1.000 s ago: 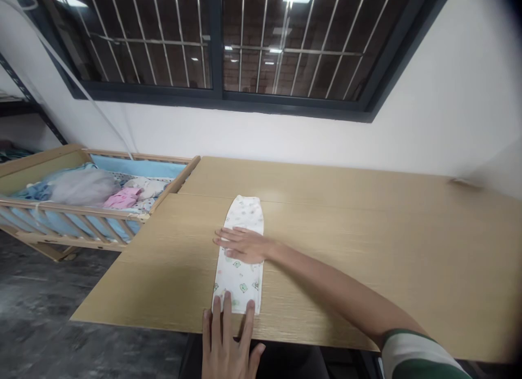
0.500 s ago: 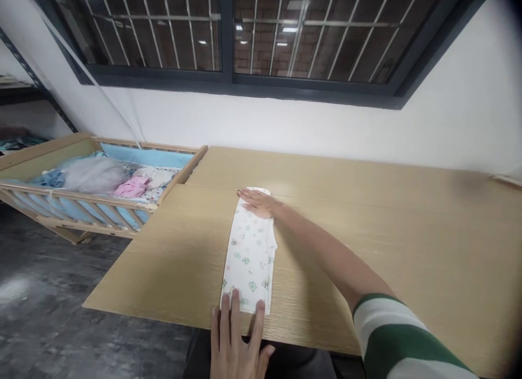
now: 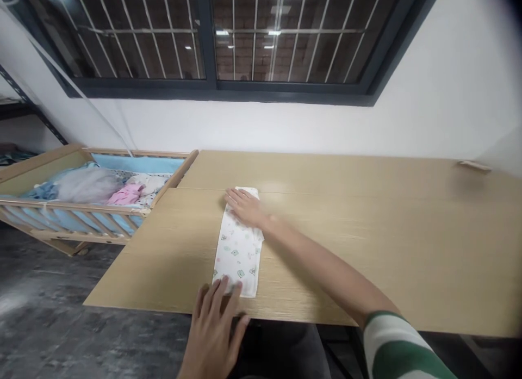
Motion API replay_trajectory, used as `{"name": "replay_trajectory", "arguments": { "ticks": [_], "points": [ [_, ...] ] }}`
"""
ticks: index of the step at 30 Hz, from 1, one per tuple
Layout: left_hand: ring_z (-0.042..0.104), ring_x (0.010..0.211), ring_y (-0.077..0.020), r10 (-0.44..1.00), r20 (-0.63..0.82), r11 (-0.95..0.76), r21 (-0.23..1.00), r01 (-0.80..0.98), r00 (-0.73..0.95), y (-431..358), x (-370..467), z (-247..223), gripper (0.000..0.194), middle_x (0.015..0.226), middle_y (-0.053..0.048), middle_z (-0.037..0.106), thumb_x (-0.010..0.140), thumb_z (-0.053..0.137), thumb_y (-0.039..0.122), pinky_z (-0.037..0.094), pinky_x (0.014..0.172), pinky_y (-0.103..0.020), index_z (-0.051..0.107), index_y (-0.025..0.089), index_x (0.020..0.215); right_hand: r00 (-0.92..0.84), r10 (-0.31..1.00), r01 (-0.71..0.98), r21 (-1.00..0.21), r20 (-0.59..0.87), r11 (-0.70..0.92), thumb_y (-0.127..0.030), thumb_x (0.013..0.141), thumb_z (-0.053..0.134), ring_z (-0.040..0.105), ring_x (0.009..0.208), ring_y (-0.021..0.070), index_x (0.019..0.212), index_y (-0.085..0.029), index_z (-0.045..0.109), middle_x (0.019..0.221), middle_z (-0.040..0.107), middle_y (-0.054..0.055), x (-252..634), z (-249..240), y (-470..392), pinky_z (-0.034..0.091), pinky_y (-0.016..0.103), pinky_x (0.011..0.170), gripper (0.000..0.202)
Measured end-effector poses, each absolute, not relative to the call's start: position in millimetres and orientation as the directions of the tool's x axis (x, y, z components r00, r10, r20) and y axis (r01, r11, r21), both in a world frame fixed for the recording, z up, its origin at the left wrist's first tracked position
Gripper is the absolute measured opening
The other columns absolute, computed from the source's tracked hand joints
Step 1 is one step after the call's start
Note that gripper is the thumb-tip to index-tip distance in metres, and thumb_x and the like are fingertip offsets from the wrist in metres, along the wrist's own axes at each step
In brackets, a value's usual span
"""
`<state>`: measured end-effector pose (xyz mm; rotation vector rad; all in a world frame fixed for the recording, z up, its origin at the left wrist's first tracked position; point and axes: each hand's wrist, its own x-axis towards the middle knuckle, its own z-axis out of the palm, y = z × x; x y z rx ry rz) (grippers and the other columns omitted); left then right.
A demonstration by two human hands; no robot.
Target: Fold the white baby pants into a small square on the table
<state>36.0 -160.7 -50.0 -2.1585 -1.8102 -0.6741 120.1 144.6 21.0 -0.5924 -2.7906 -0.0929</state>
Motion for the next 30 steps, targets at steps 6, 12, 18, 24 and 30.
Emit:
{"name": "replay_trajectory", "arguments": {
  "ticks": [6, 12, 18, 24, 30],
  "points": [
    [0.062, 0.121, -0.0229, 0.846, 0.522, -0.304, 0.31, 0.901, 0.106, -151, -4, -46, 0.032, 0.13, -0.006, 0.068, 0.101, 0.052, 0.027, 0.055, 0.102, -0.04, 0.059, 0.025, 0.132, -0.92, 0.369, 0.348, -0.153, 0.135, 0.925, -0.028, 0.105, 0.046, 0.067, 0.099, 0.0233, 0.119, -0.018, 0.067, 0.107, 0.072, 0.011, 183, 46, 41, 0.049, 0.038, 0.091, 0.027],
    [0.067, 0.113, -0.0218, 0.814, 0.555, -0.375, 0.277, 0.885, 0.171, -146, -13, -47, 0.029, 0.125, -0.005, 0.07, 0.101, 0.054, 0.027, 0.058, 0.096, -0.038, 0.061, 0.026, 0.129, -0.921, 0.365, 0.308, -0.318, 0.137, 0.897, -0.031, 0.106, 0.045, 0.067, 0.109, 0.0226, 0.115, -0.019, 0.071, 0.113, 0.074, 0.01, 229, 37, -28, 0.048, 0.037, 0.1, 0.03],
    [0.066, 0.117, -0.0229, 0.812, 0.542, -0.398, 0.246, 0.884, 0.215, -151, -11, -49, 0.04, 0.128, -0.008, 0.069, 0.099, 0.058, 0.033, 0.059, 0.098, -0.037, 0.056, 0.024, 0.138, -0.842, 0.516, 0.409, -0.438, 0.156, 0.801, -0.043, 0.103, 0.051, 0.047, 0.142, 0.0276, 0.14, -0.012, 0.06, 0.149, 0.055, 0.015, 242, 14, -67, 0.035, 0.043, 0.121, 0.049],
    [0.069, 0.11, -0.022, 0.769, 0.546, -0.494, 0.182, 0.85, 0.331, -156, -21, -51, 0.046, 0.121, -0.008, 0.071, 0.097, 0.062, 0.039, 0.061, 0.093, -0.033, 0.055, 0.027, 0.141, -0.815, 0.552, 0.43, -0.456, 0.176, 0.779, -0.049, 0.097, 0.061, 0.045, 0.144, 0.0304, 0.146, -0.016, 0.054, 0.15, 0.054, 0.014, 245, -1, -82, 0.033, 0.048, 0.123, 0.06],
    [0.071, 0.082, -0.0142, 0.696, 0.585, -0.637, 0.237, 0.734, 0.415, -167, -14, -34, 0.036, 0.095, -0.004, 0.074, 0.098, 0.049, 0.009, 0.061, 0.077, -0.023, 0.065, 0.028, 0.124, -0.769, 0.572, 0.432, -0.428, 0.285, 0.794, -0.016, 0.098, 0.05, 0.062, 0.124, 0.0275, 0.134, -0.032, 0.061, 0.129, 0.069, 0.008, 257, -18, -107, 0.047, 0.049, 0.111, 0.041]
  ]
}}
